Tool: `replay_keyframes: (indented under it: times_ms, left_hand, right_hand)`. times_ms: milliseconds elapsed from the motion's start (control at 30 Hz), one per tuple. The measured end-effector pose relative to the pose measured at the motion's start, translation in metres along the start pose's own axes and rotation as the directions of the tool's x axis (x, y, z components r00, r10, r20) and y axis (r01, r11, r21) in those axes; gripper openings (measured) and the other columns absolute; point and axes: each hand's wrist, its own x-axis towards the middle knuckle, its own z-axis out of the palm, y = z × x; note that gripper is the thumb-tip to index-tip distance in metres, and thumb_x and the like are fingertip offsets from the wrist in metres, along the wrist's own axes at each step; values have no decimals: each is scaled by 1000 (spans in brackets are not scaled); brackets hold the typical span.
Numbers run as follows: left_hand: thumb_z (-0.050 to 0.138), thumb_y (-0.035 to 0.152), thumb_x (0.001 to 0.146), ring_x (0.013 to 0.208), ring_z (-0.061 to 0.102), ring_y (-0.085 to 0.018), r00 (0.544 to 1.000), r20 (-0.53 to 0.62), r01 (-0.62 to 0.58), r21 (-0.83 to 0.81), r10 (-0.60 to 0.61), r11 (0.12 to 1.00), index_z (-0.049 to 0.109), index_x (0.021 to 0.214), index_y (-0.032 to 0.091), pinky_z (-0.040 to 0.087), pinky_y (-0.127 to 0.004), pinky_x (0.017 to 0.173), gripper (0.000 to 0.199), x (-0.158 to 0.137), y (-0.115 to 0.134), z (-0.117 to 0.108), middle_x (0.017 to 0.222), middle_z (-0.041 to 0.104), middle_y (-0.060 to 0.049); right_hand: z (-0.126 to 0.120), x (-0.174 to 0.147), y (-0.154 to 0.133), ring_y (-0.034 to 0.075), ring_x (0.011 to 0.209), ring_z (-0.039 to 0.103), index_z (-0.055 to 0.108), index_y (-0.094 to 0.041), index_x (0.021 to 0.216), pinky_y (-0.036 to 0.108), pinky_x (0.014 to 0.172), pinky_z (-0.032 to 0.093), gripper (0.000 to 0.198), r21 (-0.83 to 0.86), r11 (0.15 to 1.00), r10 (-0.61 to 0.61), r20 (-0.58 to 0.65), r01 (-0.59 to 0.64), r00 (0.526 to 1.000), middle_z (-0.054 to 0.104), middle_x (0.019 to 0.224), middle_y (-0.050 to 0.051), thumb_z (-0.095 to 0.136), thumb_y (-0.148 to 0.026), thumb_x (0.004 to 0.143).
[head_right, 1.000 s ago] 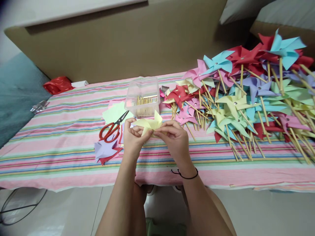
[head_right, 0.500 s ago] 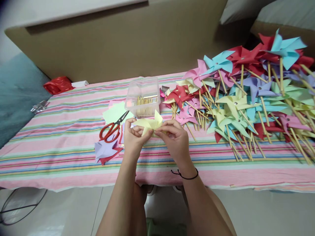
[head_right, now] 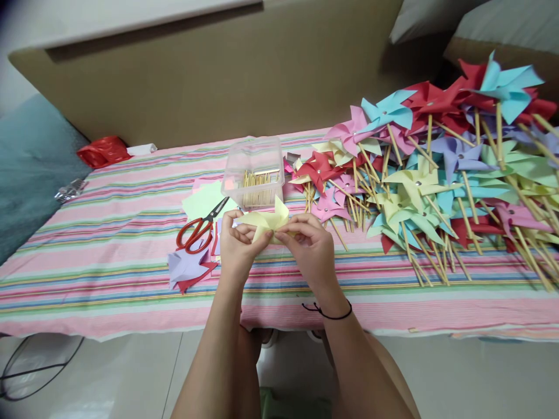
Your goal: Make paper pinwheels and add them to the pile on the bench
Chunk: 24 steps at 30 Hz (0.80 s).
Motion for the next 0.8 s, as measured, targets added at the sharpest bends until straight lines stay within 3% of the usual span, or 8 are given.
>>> replay_keyframes:
  times_ms: [367,567,800]
  left_hand:
    - [76,18,58,46,60,-9,1000,-12,-9,39,9,999,33,90,25,46,-16,48,54,-1,2,1,58,63,10]
    - [76,18,58,49,62,-10,1000,-8,-16,26,16,1000,33,90,25,48,-18,49,54,-1,2,1,59,65,9]
    - [76,18,59,47,61,-9,999,30,-15,11,14,1000,32,91,25,46,-17,48,55,1,0,-1,59,67,8]
  right_hand:
    - [0,1,5,19,92,59,70,-23,73,33,74,52,6,31,998,47,-16,-47,999,57,96,4,75,-25,71]
    - [3,2,2,19,88,66,46,-26,102,32,73,56,53,245,956,170,-24,-159,985,67,96,2,81,-27,62]
    - [1,2,-7,19,73,71,38,-28,115,33,68,60,70,344,915,205,60,-213,977,72,81,-1,83,-25,61]
